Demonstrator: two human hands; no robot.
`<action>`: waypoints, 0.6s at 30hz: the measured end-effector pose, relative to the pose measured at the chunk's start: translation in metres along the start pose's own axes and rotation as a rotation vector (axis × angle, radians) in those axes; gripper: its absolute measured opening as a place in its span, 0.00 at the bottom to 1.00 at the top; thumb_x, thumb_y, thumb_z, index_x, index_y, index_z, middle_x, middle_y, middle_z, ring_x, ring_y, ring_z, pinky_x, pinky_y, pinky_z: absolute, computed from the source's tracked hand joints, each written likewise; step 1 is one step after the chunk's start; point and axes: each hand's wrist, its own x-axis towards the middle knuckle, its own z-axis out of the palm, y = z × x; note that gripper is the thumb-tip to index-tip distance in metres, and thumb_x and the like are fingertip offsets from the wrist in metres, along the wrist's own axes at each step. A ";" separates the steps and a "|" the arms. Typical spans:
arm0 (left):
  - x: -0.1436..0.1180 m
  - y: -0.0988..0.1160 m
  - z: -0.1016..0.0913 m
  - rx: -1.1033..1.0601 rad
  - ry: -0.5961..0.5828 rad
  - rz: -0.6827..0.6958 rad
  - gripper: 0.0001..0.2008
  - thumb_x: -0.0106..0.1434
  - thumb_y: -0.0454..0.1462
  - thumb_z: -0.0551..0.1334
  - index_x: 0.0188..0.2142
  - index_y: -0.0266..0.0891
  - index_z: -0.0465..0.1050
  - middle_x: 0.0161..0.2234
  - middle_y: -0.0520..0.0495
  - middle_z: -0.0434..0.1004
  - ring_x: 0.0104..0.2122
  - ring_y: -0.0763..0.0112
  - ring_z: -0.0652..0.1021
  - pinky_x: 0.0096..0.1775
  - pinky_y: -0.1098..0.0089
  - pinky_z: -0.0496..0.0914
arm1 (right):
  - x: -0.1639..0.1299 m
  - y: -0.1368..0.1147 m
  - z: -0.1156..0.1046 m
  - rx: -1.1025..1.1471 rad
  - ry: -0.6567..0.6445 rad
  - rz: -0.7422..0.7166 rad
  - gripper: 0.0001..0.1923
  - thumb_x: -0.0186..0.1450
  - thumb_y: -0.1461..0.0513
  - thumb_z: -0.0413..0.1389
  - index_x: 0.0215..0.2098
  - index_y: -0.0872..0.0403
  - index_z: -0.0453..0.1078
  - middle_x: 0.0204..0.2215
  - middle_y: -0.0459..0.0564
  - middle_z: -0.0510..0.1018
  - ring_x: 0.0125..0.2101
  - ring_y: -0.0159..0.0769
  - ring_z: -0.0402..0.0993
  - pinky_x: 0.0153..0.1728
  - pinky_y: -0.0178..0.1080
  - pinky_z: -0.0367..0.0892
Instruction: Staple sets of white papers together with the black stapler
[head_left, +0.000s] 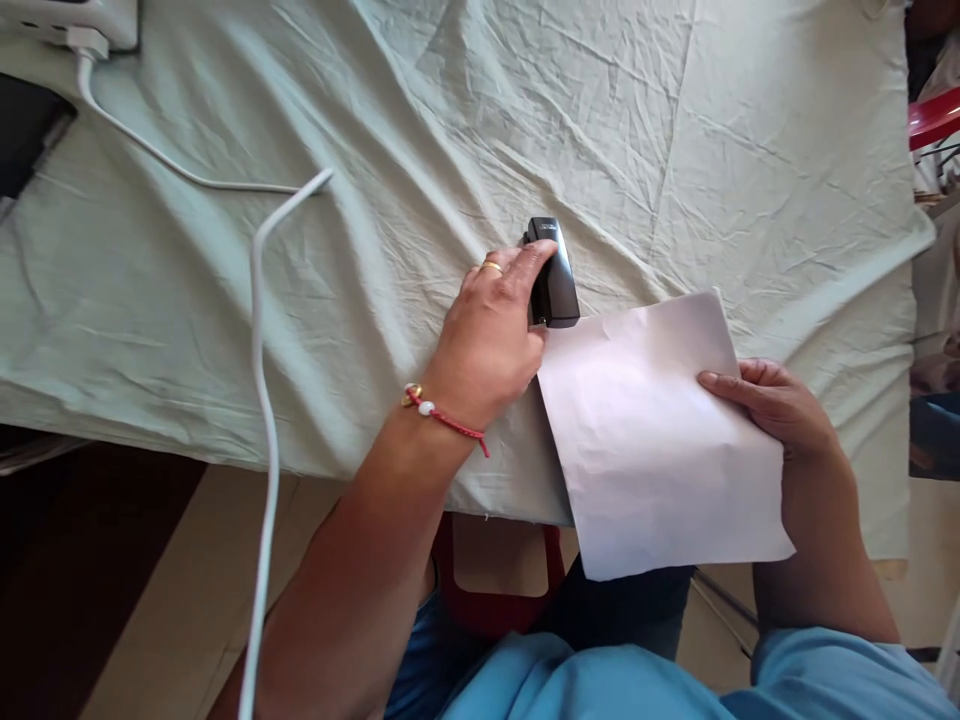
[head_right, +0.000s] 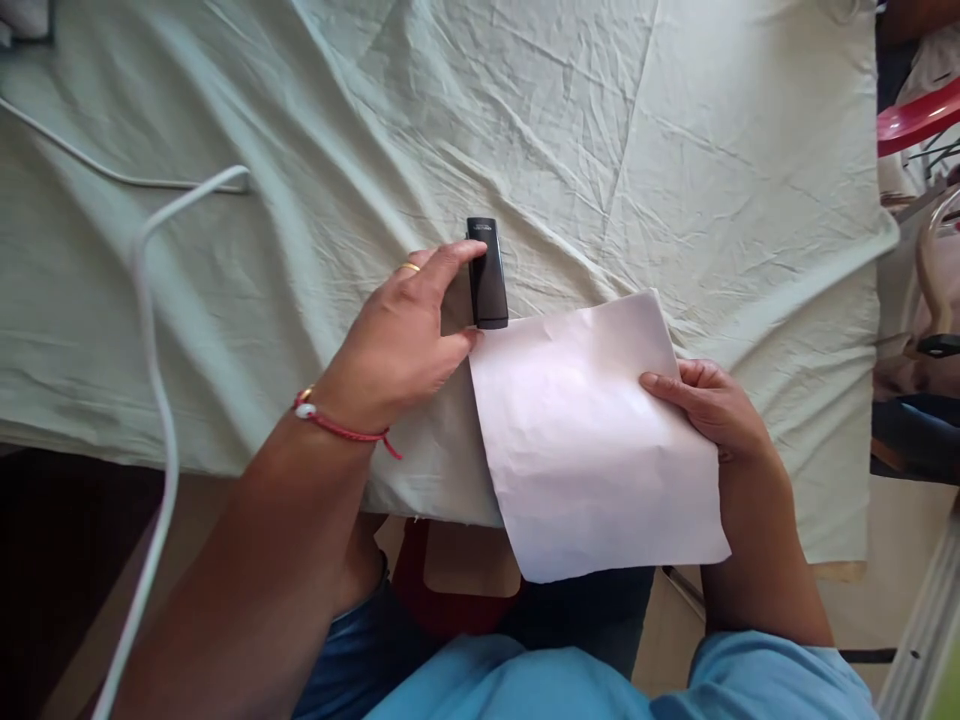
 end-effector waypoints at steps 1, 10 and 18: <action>0.001 -0.001 0.003 0.026 0.007 0.015 0.37 0.63 0.25 0.63 0.69 0.53 0.70 0.65 0.45 0.79 0.63 0.51 0.79 0.68 0.48 0.75 | 0.001 0.000 -0.001 -0.001 0.002 -0.004 0.15 0.47 0.56 0.81 0.25 0.51 0.82 0.20 0.48 0.82 0.15 0.31 0.73 0.14 0.29 0.66; 0.005 -0.005 0.001 0.062 -0.051 0.032 0.37 0.66 0.29 0.66 0.72 0.51 0.67 0.60 0.44 0.81 0.59 0.50 0.81 0.65 0.50 0.77 | 0.003 0.003 -0.004 -0.022 -0.020 -0.016 0.16 0.47 0.56 0.82 0.25 0.52 0.82 0.20 0.47 0.82 0.15 0.31 0.73 0.14 0.28 0.67; 0.008 -0.001 0.003 0.054 -0.004 0.026 0.33 0.68 0.26 0.60 0.70 0.51 0.71 0.57 0.45 0.83 0.57 0.54 0.83 0.64 0.51 0.79 | 0.003 0.001 -0.004 -0.014 -0.013 -0.005 0.14 0.48 0.57 0.80 0.25 0.52 0.83 0.20 0.48 0.83 0.16 0.33 0.74 0.15 0.31 0.68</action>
